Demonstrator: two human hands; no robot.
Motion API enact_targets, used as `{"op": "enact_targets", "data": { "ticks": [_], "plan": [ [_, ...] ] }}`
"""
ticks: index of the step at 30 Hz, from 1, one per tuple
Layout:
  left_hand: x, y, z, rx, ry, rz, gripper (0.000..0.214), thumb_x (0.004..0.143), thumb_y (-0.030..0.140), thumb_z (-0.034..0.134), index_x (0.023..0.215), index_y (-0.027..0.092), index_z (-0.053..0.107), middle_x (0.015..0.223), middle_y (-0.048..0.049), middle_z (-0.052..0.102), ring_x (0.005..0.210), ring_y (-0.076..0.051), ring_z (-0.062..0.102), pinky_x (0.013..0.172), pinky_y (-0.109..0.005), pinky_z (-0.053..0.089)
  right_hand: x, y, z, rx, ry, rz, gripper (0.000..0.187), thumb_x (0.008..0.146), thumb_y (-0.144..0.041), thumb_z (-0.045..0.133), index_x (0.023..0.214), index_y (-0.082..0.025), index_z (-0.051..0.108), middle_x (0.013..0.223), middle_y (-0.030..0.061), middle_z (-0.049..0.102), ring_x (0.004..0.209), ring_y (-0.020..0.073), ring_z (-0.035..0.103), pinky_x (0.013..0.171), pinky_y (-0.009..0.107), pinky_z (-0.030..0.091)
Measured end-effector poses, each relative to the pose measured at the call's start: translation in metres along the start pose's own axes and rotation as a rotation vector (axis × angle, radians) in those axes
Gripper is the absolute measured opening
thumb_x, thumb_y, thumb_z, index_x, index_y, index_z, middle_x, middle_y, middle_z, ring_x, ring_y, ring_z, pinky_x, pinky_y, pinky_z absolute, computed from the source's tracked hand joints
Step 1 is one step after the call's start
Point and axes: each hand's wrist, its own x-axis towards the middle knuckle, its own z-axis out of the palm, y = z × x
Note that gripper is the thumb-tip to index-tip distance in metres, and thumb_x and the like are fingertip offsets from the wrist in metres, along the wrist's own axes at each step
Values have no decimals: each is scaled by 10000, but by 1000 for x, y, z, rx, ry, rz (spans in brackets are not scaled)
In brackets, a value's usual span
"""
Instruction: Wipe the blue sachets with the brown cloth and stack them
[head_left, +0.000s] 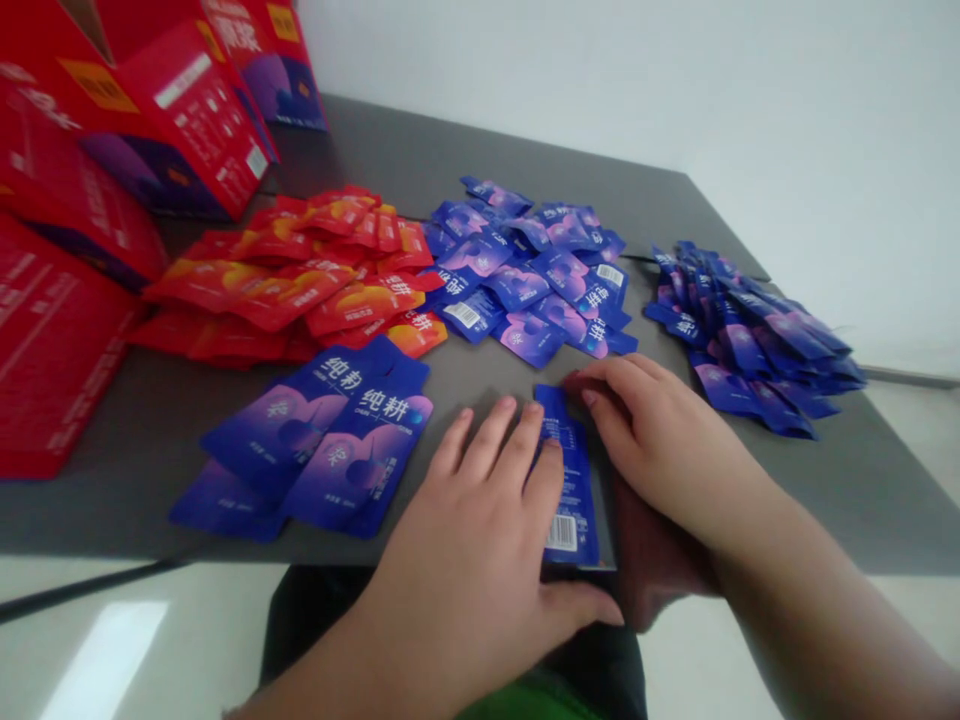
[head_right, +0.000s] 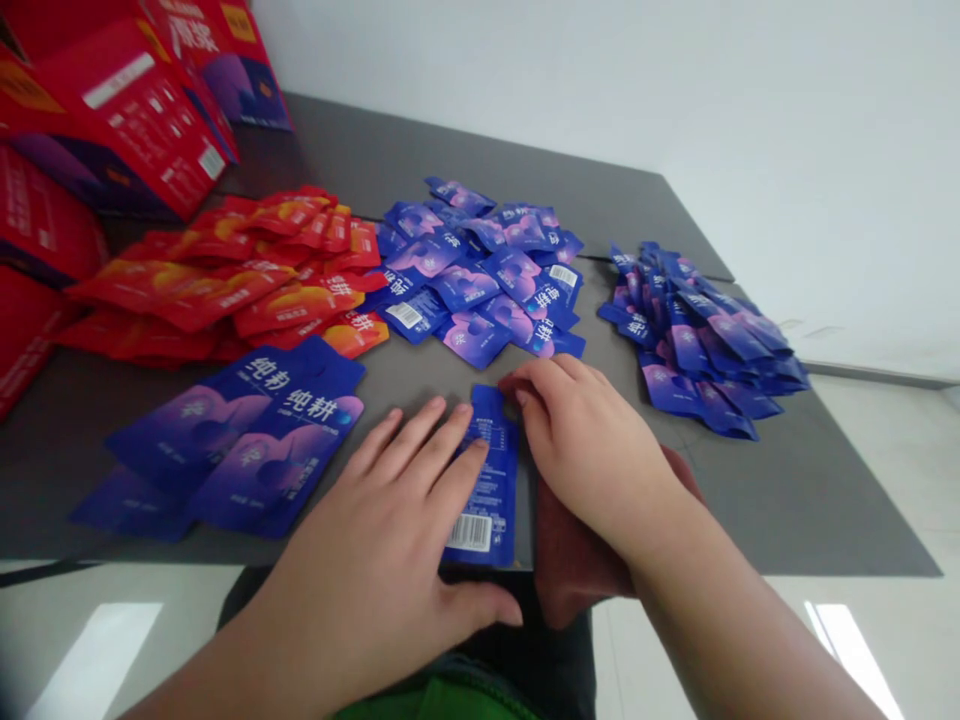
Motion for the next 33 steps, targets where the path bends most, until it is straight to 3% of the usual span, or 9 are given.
{"op": "enact_targets", "data": {
  "ticks": [5,10,13,17,19,23,25,28,33],
  "plan": [
    [-3,10,6,-9,51,65,499,929,378,785,1311,88,649,1565,-249,614,1513,-414,528,1304,-592,387,-8,4,4,6,106,49,447,1091,-187,439,1497,-173,626,1361,165,703,1241,350,690,1110,577,539],
    [-6,4,-7,-81,116,1,396,921,166,619,1312,115,649,1291,-204,770,1170,-376,757,1026,-546,631,-9,6,3,92,66,7,482,1071,-153,451,1483,-243,684,1430,132,674,1314,322,664,1146,542,533],
    [-2,-1,-18,-187,232,-208,322,1033,225,574,1340,228,673,1215,-100,811,1054,-316,796,901,-477,675,-1,4,4,136,72,-24,508,1041,-105,458,1472,-238,691,1401,128,696,1287,303,676,1152,520,524],
    [21,6,-24,-834,546,-525,266,1094,471,608,1256,284,706,1277,-46,784,1128,-288,784,813,-389,715,22,-2,4,328,9,-118,340,973,-84,523,1157,-218,775,1219,105,769,1182,288,703,1106,472,540],
    [38,12,-22,-1143,667,-639,309,1112,495,571,1343,307,654,1368,-47,749,1229,-294,756,825,-393,730,32,-4,1,526,-5,-117,229,950,-127,572,1053,-229,749,1155,82,779,1140,286,713,1093,475,547],
    [65,19,-15,-1352,779,-764,383,1157,409,477,1538,376,477,1545,-44,648,1422,-273,651,974,-423,707,35,-7,-7,1096,36,-24,206,933,-186,581,1081,-247,710,1105,37,779,1084,267,736,1071,486,567],
    [70,20,-5,-1440,767,-706,385,1142,445,537,1514,359,488,1544,-48,650,1404,-261,664,984,-408,698,30,-8,-9,1241,103,28,112,989,-280,613,1056,-249,697,1072,39,778,1049,263,745,1021,473,597],
    [67,19,9,-1473,607,-629,402,1075,532,655,1384,284,589,1397,-72,737,1243,-258,751,906,-375,701,21,-8,-9,1193,215,89,161,1037,-416,674,1014,-258,691,1018,38,774,951,245,750,909,437,641],
    [61,20,13,-1271,368,-564,268,1002,355,744,1221,222,666,1112,-43,805,970,-205,785,841,-335,660,10,-5,-15,1014,502,61,77,1007,-309,768,1066,-270,737,907,-6,729,813,186,726,783,348,643]
  ]
}}
